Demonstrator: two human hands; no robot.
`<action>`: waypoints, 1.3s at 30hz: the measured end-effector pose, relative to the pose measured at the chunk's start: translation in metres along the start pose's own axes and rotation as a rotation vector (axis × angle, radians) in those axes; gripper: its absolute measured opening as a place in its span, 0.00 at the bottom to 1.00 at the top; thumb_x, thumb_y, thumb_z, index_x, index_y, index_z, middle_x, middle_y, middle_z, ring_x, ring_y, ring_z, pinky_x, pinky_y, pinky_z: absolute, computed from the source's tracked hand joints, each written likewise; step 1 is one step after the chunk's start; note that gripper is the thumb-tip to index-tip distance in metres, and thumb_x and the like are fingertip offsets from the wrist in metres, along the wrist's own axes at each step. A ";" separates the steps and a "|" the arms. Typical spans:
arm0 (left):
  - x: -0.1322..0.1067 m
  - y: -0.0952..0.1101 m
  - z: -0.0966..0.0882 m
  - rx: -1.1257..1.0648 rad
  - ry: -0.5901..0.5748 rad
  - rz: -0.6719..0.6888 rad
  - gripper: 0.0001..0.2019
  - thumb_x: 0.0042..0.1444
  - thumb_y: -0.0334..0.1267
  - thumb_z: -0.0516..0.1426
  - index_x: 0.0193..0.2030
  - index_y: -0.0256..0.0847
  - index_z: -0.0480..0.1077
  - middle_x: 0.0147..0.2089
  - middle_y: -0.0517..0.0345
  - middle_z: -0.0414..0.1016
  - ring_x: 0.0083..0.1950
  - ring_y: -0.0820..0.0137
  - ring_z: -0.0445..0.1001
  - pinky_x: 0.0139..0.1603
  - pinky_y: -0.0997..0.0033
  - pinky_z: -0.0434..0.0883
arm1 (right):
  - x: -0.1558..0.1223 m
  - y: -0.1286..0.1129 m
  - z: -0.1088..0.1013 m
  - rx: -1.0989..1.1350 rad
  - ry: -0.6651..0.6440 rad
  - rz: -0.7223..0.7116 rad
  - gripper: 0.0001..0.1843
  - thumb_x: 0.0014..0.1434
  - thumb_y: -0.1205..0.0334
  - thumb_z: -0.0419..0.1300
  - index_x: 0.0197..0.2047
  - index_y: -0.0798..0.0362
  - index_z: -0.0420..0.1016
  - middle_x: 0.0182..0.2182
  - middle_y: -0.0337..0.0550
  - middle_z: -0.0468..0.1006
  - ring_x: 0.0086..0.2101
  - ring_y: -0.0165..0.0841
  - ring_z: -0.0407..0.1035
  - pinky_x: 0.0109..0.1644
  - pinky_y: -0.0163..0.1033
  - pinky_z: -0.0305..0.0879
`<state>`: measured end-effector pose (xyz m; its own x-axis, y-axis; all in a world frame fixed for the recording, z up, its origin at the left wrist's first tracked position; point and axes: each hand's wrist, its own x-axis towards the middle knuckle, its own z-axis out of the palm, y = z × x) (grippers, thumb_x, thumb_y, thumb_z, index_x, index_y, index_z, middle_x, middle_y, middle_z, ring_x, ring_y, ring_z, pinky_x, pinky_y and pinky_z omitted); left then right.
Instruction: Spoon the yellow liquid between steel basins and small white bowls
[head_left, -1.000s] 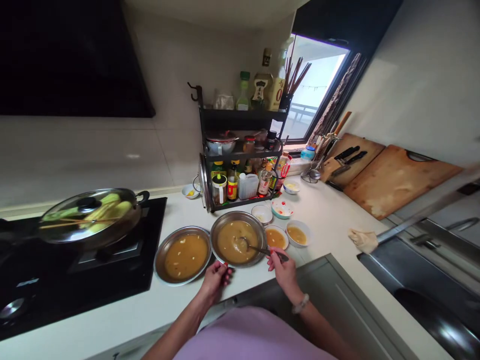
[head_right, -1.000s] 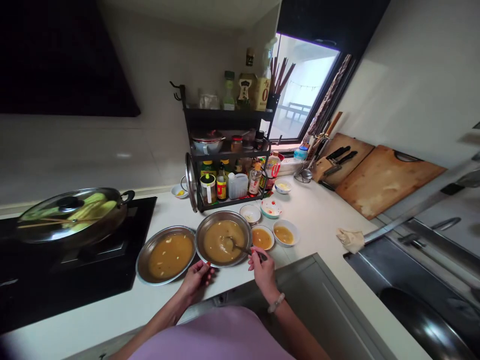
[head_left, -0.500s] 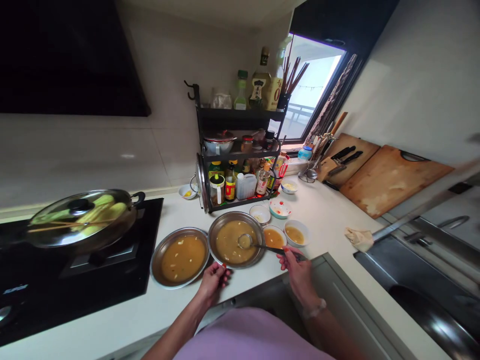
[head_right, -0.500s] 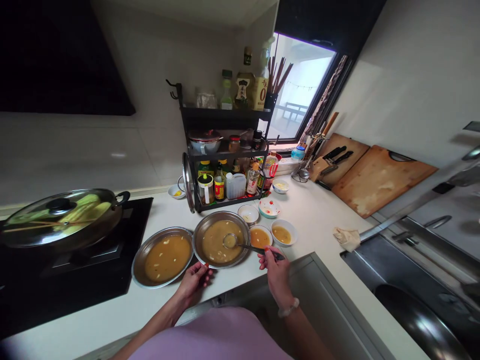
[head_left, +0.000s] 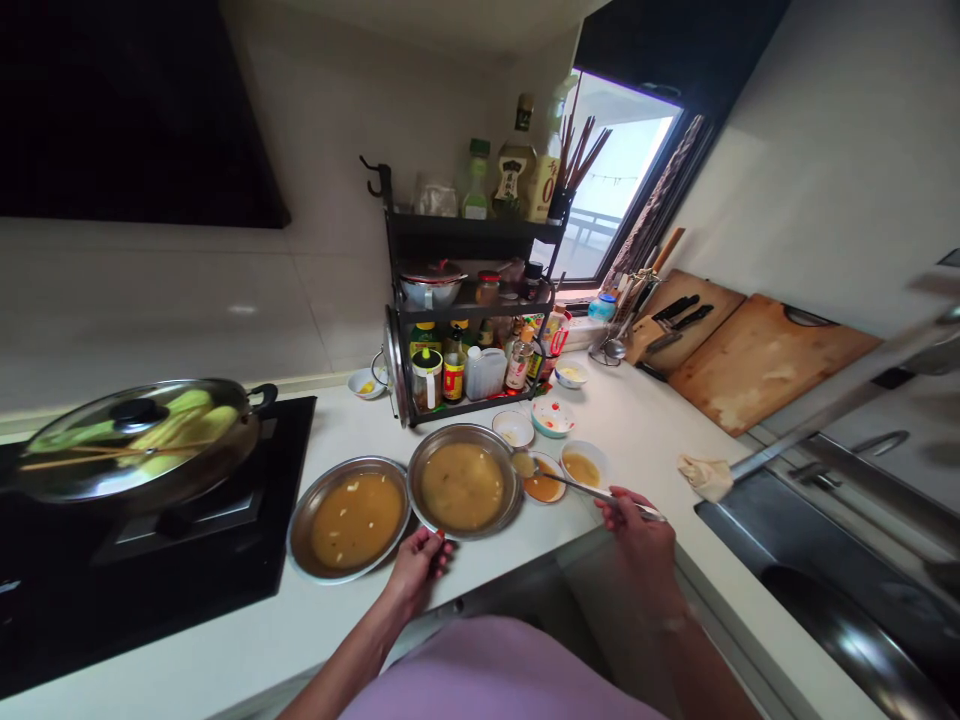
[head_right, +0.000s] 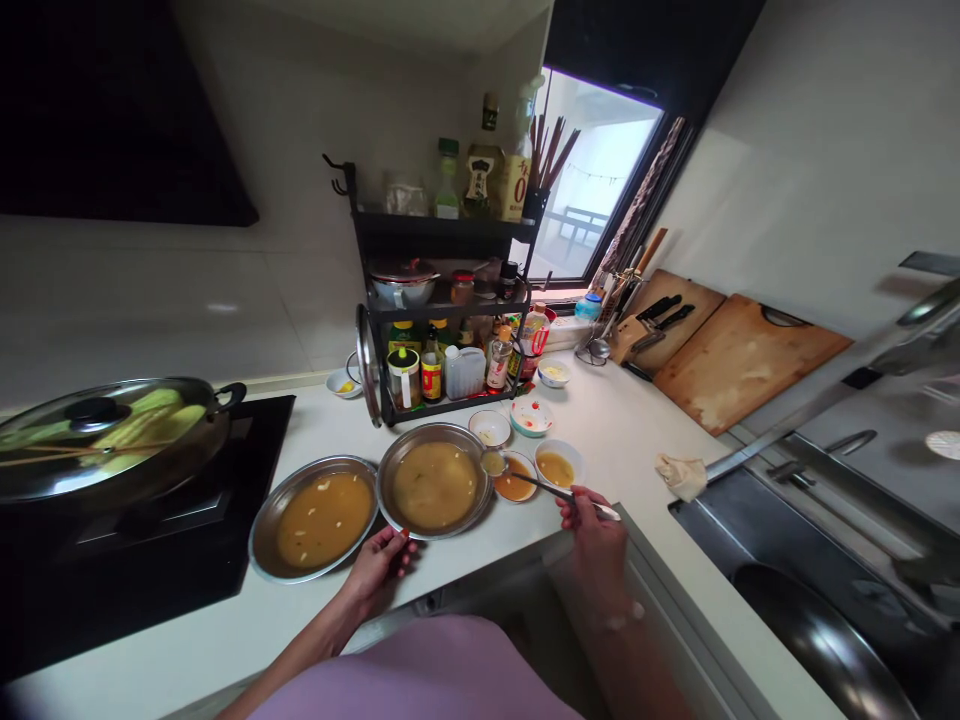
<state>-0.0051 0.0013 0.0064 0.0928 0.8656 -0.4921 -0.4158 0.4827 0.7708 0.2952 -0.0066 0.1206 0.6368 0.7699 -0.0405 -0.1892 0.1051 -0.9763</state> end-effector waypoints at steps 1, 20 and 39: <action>0.000 0.000 0.000 0.000 0.001 0.001 0.19 0.36 0.45 0.69 0.27 0.36 0.67 0.23 0.59 0.72 0.20 0.79 0.63 0.21 0.77 0.56 | 0.005 -0.003 -0.005 0.007 0.025 -0.015 0.17 0.41 0.57 0.69 0.32 0.58 0.75 0.20 0.43 0.77 0.19 0.28 0.67 0.21 0.31 0.62; -0.001 -0.001 0.002 -0.008 0.009 0.015 0.20 0.35 0.46 0.69 0.26 0.36 0.67 0.23 0.59 0.72 0.20 0.79 0.64 0.20 0.78 0.57 | 0.007 0.002 -0.042 -0.617 -0.175 -0.606 0.14 0.55 0.50 0.58 0.38 0.49 0.78 0.36 0.46 0.77 0.32 0.35 0.70 0.39 0.42 0.69; 0.001 -0.002 0.001 0.019 0.030 0.012 0.17 0.40 0.44 0.67 0.27 0.36 0.67 0.23 0.59 0.72 0.19 0.79 0.63 0.20 0.77 0.57 | -0.039 0.072 0.044 -0.217 -0.312 -0.020 0.22 0.49 0.44 0.63 0.36 0.56 0.75 0.17 0.39 0.73 0.18 0.32 0.68 0.20 0.35 0.66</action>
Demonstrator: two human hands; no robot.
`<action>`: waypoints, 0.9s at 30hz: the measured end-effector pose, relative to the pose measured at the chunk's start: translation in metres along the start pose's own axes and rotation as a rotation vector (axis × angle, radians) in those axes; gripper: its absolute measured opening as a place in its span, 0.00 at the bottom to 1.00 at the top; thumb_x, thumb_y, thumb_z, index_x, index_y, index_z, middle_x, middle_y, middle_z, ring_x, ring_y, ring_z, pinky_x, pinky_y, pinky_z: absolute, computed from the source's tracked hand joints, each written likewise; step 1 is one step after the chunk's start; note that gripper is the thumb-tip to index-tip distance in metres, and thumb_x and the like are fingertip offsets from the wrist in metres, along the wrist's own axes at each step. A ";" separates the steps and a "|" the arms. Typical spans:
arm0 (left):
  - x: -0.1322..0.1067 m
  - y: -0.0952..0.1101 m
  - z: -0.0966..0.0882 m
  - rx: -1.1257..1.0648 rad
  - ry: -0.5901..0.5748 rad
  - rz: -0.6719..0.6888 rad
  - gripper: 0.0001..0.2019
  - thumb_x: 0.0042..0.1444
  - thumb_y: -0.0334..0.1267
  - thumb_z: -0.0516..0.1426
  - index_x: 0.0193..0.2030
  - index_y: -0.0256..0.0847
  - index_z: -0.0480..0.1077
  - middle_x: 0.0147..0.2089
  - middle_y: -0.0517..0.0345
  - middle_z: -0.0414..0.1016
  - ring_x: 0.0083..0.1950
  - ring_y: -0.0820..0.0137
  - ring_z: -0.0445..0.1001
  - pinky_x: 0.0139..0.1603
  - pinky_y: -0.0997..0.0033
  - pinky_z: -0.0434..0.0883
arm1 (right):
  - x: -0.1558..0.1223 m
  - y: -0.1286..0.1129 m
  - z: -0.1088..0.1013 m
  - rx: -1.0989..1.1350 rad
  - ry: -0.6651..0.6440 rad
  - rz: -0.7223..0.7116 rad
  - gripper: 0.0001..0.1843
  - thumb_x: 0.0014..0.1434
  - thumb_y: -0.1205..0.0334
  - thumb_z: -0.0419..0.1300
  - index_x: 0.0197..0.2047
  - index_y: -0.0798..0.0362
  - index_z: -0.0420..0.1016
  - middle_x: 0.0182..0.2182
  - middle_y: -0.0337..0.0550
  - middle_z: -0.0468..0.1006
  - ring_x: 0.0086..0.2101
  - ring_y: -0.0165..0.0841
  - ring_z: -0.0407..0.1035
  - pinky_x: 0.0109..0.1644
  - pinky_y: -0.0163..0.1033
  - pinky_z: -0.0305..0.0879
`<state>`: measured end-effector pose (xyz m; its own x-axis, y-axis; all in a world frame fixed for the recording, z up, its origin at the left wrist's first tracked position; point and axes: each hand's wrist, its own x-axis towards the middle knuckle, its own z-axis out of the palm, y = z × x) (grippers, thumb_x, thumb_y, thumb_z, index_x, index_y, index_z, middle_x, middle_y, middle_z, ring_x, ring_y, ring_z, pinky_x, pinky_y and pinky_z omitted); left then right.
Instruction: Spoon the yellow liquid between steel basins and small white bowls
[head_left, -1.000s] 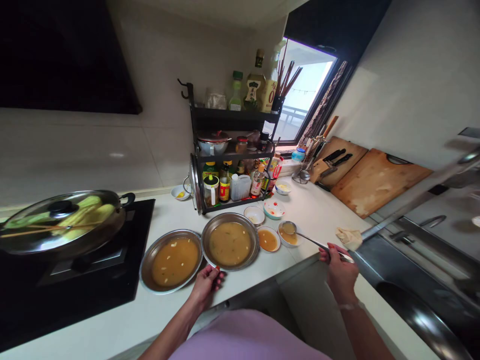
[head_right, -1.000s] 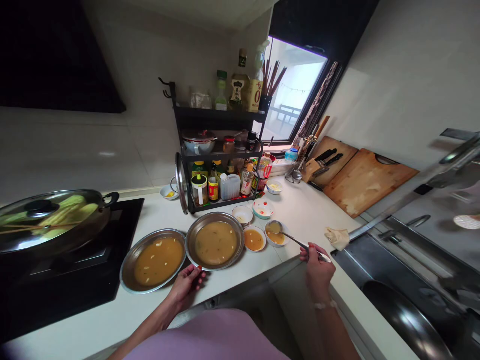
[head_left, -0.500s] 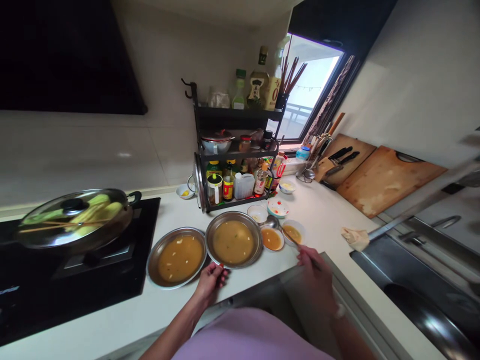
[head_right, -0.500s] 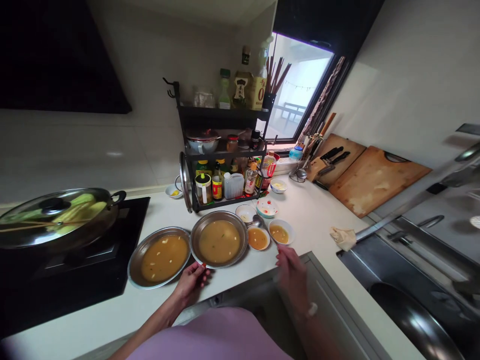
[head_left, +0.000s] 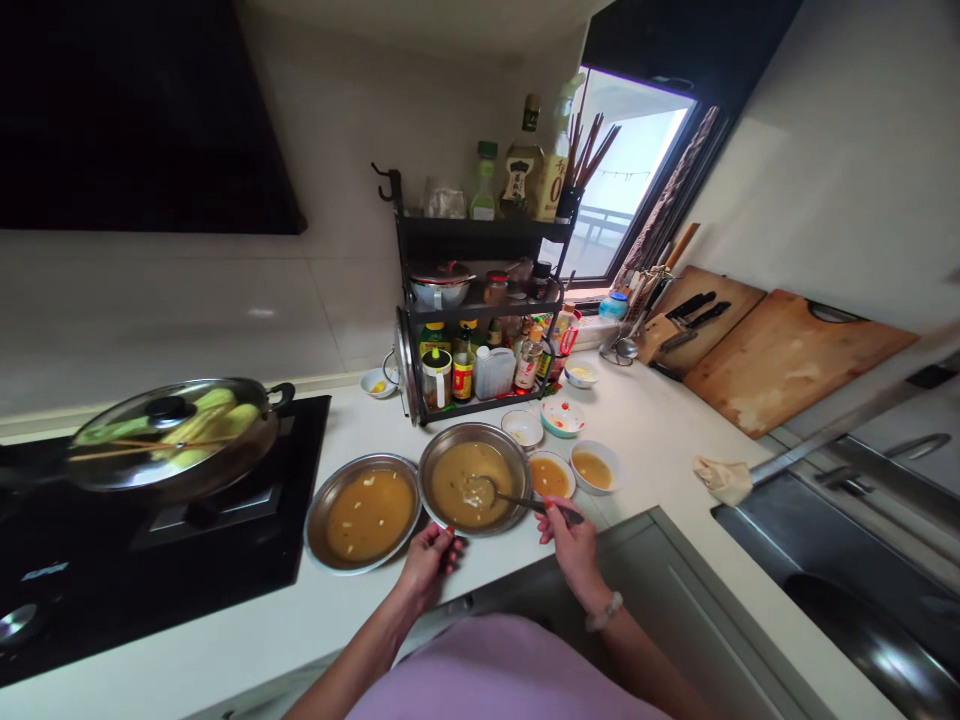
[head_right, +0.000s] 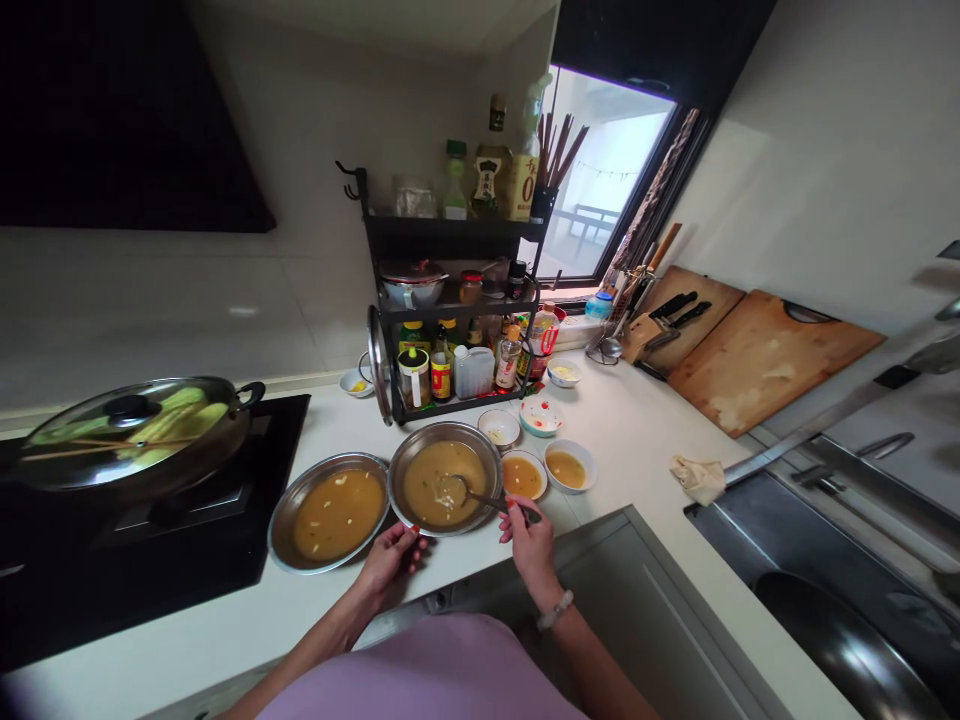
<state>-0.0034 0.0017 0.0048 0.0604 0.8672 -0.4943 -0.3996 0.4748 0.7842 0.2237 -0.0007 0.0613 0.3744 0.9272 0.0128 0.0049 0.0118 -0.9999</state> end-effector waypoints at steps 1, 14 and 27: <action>0.000 0.000 0.000 0.001 0.001 0.003 0.16 0.41 0.44 0.67 0.27 0.36 0.67 0.23 0.59 0.72 0.19 0.79 0.63 0.20 0.77 0.57 | 0.001 -0.001 0.000 0.035 0.026 0.023 0.22 0.48 0.44 0.64 0.35 0.56 0.74 0.16 0.39 0.73 0.19 0.33 0.69 0.20 0.35 0.65; 0.001 -0.003 0.000 -0.025 -0.013 0.002 0.17 0.40 0.45 0.68 0.27 0.36 0.67 0.22 0.60 0.71 0.19 0.79 0.63 0.20 0.78 0.56 | -0.001 -0.024 -0.022 0.127 0.113 0.032 0.18 0.46 0.48 0.66 0.34 0.55 0.75 0.15 0.36 0.71 0.23 0.36 0.73 0.20 0.34 0.62; 0.000 -0.001 -0.001 -0.030 -0.023 0.003 0.18 0.38 0.44 0.68 0.27 0.36 0.67 0.22 0.60 0.72 0.19 0.79 0.64 0.20 0.78 0.57 | 0.007 -0.051 -0.048 0.177 0.240 0.060 0.15 0.44 0.53 0.67 0.31 0.55 0.75 0.19 0.41 0.76 0.20 0.31 0.68 0.21 0.34 0.62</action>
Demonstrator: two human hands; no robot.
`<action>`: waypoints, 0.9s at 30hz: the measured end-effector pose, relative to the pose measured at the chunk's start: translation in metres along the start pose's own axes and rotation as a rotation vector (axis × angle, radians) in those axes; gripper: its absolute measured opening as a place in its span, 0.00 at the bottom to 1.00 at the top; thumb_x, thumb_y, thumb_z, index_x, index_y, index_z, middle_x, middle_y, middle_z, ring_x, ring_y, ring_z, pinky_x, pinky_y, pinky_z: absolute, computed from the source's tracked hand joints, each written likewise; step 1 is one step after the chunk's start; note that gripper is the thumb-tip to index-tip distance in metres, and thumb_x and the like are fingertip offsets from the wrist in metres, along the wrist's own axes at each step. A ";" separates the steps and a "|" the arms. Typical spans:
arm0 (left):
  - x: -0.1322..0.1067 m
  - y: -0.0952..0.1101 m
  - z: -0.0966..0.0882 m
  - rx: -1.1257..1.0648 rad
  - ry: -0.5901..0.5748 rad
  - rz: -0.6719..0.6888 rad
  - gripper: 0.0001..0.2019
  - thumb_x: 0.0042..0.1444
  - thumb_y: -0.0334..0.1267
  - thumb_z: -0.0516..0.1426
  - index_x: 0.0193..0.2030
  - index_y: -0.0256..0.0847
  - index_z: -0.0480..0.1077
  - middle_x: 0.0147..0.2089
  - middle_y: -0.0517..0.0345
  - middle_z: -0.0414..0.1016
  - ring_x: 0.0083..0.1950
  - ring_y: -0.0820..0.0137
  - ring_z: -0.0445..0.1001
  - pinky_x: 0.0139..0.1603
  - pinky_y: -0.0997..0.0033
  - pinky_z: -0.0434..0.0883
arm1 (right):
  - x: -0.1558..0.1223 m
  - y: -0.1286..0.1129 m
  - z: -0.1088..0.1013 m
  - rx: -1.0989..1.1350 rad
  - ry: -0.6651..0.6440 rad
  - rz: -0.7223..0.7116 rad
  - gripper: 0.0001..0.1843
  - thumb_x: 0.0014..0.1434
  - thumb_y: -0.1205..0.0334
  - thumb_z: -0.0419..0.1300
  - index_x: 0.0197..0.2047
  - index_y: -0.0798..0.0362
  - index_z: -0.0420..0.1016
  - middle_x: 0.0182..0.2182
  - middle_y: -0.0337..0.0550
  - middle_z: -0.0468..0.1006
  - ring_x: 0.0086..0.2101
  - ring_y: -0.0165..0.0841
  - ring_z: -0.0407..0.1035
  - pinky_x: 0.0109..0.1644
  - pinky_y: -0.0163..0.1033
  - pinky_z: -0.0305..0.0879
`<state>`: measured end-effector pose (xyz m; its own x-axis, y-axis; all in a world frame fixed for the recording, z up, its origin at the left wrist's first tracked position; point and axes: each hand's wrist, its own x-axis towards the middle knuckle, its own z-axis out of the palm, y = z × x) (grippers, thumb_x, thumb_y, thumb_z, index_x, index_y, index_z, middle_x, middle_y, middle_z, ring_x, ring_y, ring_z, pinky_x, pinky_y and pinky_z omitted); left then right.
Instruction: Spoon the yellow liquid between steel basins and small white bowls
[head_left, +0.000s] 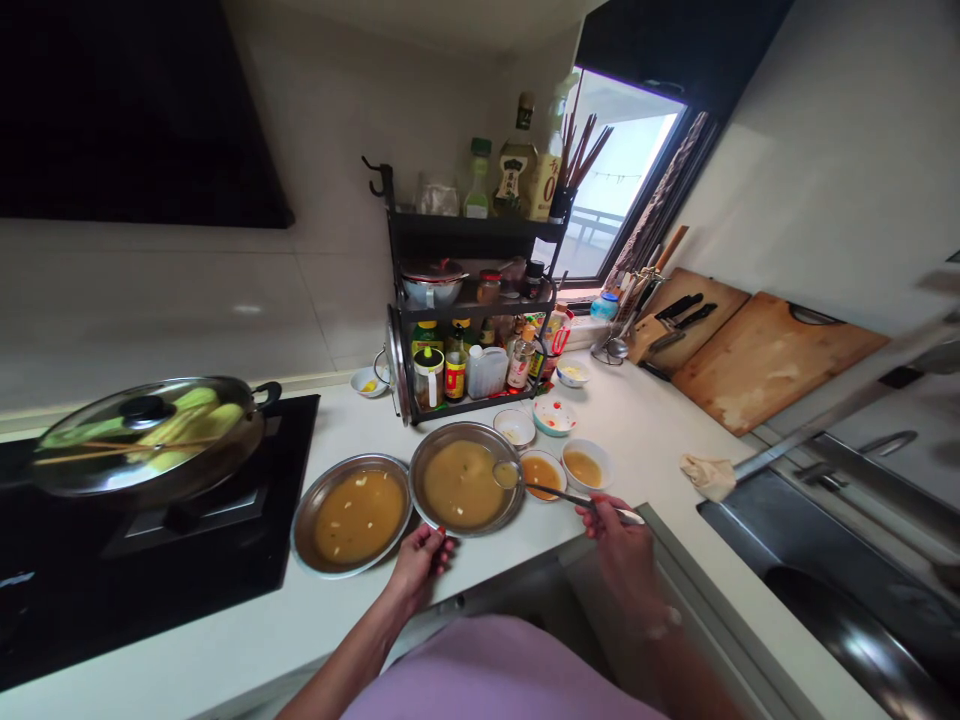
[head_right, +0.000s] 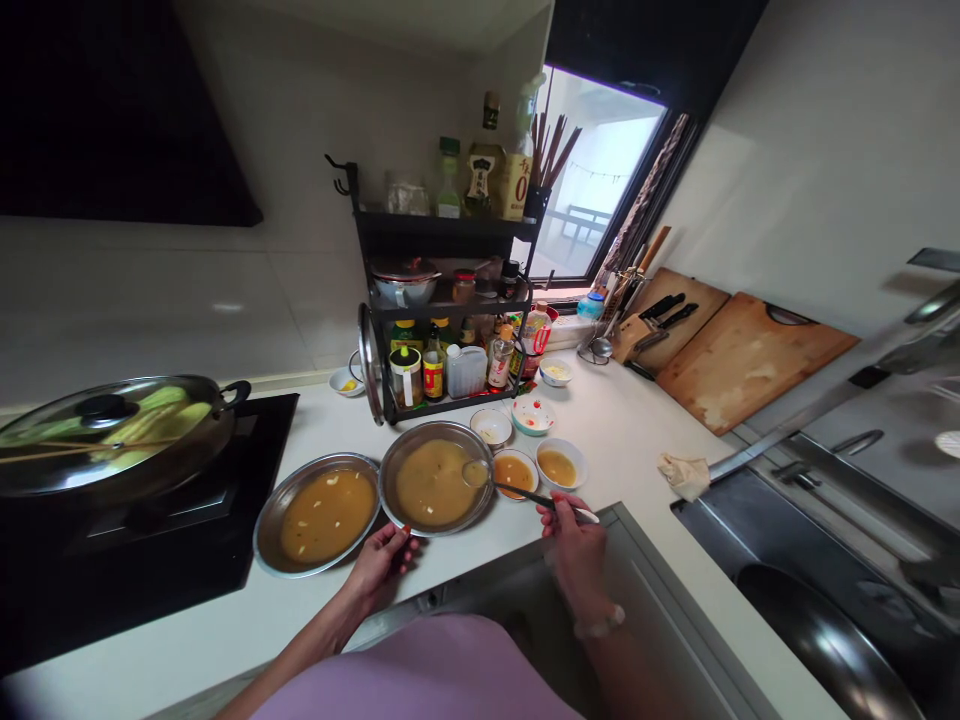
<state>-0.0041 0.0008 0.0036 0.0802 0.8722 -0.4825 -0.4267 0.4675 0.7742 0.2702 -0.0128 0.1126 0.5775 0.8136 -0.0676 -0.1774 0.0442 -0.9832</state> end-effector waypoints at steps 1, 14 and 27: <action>0.000 0.000 0.000 0.003 0.001 0.001 0.18 0.38 0.45 0.68 0.26 0.36 0.67 0.22 0.60 0.72 0.19 0.79 0.64 0.20 0.78 0.57 | 0.002 -0.004 -0.003 0.004 0.016 -0.005 0.15 0.44 0.54 0.67 0.31 0.56 0.75 0.20 0.42 0.77 0.19 0.30 0.67 0.21 0.33 0.63; -0.001 0.002 0.001 -0.013 -0.008 -0.005 0.20 0.34 0.46 0.69 0.27 0.35 0.67 0.22 0.60 0.72 0.19 0.79 0.63 0.20 0.78 0.56 | 0.056 -0.012 -0.068 -0.101 0.344 -0.240 0.19 0.43 0.53 0.67 0.34 0.58 0.74 0.19 0.41 0.75 0.19 0.31 0.69 0.22 0.35 0.67; -0.002 0.002 0.002 -0.006 -0.005 -0.003 0.21 0.34 0.48 0.69 0.27 0.36 0.67 0.22 0.60 0.72 0.20 0.79 0.63 0.20 0.78 0.57 | 0.021 -0.005 -0.060 -0.604 -0.069 -0.685 0.14 0.61 0.53 0.55 0.43 0.52 0.75 0.32 0.43 0.76 0.27 0.31 0.69 0.35 0.39 0.69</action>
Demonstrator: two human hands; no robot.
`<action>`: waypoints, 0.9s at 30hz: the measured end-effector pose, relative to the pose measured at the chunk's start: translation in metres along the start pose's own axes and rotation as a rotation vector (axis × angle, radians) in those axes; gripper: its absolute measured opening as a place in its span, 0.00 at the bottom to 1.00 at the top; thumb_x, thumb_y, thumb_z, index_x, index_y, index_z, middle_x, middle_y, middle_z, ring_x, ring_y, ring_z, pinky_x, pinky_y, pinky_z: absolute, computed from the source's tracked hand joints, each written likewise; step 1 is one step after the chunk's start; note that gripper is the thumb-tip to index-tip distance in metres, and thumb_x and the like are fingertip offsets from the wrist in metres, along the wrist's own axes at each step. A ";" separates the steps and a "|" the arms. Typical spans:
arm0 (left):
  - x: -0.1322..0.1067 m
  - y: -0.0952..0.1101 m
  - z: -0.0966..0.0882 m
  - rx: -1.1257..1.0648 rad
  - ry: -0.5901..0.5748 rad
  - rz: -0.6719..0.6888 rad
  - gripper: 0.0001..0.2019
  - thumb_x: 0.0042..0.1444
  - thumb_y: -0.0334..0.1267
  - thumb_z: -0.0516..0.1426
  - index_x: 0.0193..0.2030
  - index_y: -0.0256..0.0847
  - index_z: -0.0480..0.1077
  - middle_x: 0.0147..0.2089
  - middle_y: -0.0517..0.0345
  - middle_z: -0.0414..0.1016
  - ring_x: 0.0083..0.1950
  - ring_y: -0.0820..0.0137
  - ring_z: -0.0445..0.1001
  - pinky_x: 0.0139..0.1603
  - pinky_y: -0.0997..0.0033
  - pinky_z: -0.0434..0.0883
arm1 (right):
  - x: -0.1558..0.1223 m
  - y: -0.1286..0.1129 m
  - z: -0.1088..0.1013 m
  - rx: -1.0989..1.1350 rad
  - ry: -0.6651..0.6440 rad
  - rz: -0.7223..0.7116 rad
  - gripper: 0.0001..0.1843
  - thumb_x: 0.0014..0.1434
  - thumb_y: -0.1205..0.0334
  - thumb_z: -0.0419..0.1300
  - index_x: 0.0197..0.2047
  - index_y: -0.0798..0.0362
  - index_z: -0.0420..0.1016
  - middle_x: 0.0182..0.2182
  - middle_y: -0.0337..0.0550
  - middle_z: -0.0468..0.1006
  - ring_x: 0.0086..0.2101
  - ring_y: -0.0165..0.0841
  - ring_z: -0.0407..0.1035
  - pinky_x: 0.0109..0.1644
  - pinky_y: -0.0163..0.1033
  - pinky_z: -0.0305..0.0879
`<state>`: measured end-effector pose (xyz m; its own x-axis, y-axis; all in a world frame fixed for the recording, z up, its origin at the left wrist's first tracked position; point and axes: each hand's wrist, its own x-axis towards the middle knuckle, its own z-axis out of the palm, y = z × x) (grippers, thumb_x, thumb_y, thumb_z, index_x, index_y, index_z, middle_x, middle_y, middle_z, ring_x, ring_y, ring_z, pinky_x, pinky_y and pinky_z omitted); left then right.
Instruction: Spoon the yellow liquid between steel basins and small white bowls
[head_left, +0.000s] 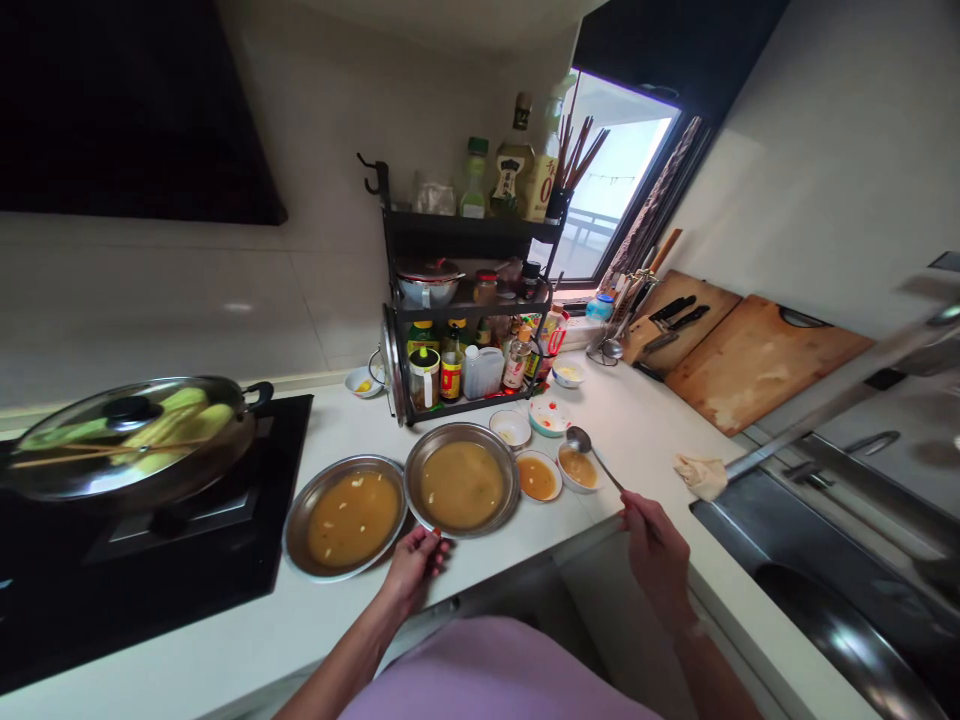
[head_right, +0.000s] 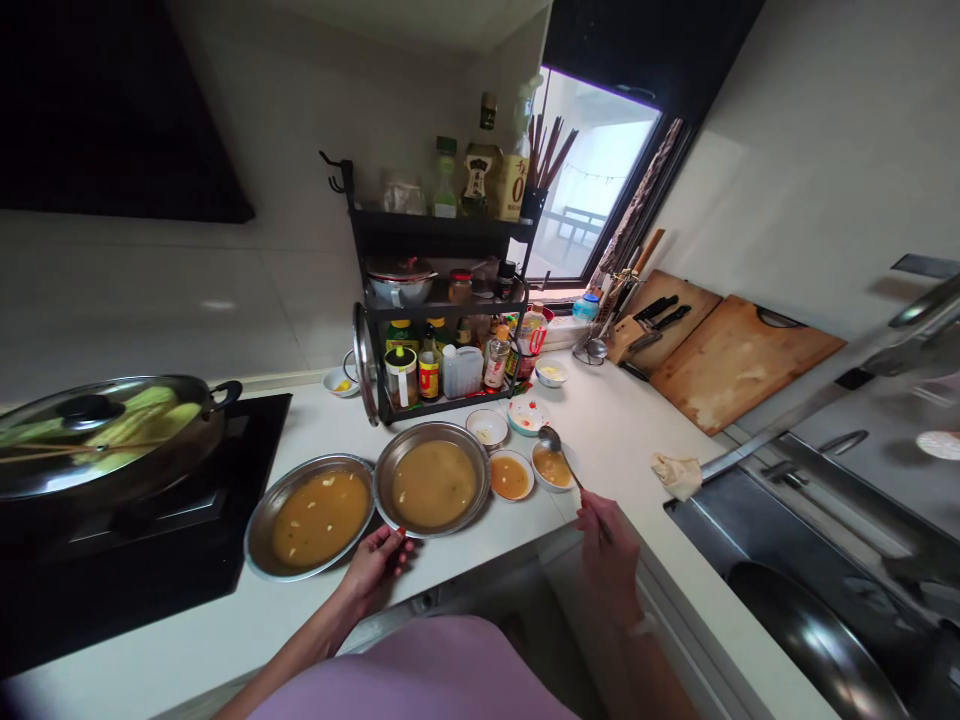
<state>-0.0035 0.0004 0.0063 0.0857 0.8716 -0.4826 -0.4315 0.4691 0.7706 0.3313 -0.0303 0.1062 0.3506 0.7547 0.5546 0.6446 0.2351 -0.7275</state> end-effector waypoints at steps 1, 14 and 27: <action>0.000 0.000 0.000 0.001 -0.003 0.002 0.21 0.34 0.48 0.69 0.27 0.36 0.67 0.22 0.60 0.72 0.20 0.79 0.63 0.20 0.78 0.57 | -0.003 -0.008 0.006 0.044 0.012 0.053 0.13 0.62 0.54 0.55 0.44 0.51 0.75 0.31 0.42 0.76 0.27 0.31 0.69 0.35 0.38 0.70; 0.000 0.001 0.001 0.020 0.025 -0.010 0.20 0.37 0.47 0.68 0.28 0.35 0.67 0.22 0.60 0.72 0.19 0.79 0.63 0.20 0.77 0.57 | -0.042 -0.020 0.095 0.330 -0.352 0.180 0.17 0.59 0.50 0.55 0.39 0.53 0.77 0.28 0.44 0.76 0.24 0.31 0.70 0.24 0.35 0.70; 0.001 0.000 0.001 0.016 0.033 -0.009 0.21 0.35 0.48 0.69 0.28 0.36 0.67 0.22 0.60 0.72 0.19 0.79 0.63 0.20 0.78 0.56 | -0.031 -0.028 0.093 0.582 -0.081 0.612 0.21 0.47 0.45 0.65 0.35 0.55 0.73 0.15 0.36 0.72 0.22 0.36 0.73 0.22 0.35 0.65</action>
<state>-0.0025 0.0009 0.0060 0.0595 0.8624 -0.5027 -0.4166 0.4791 0.7726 0.2391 -0.0038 0.0722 0.4599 0.8878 -0.0195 -0.1037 0.0319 -0.9941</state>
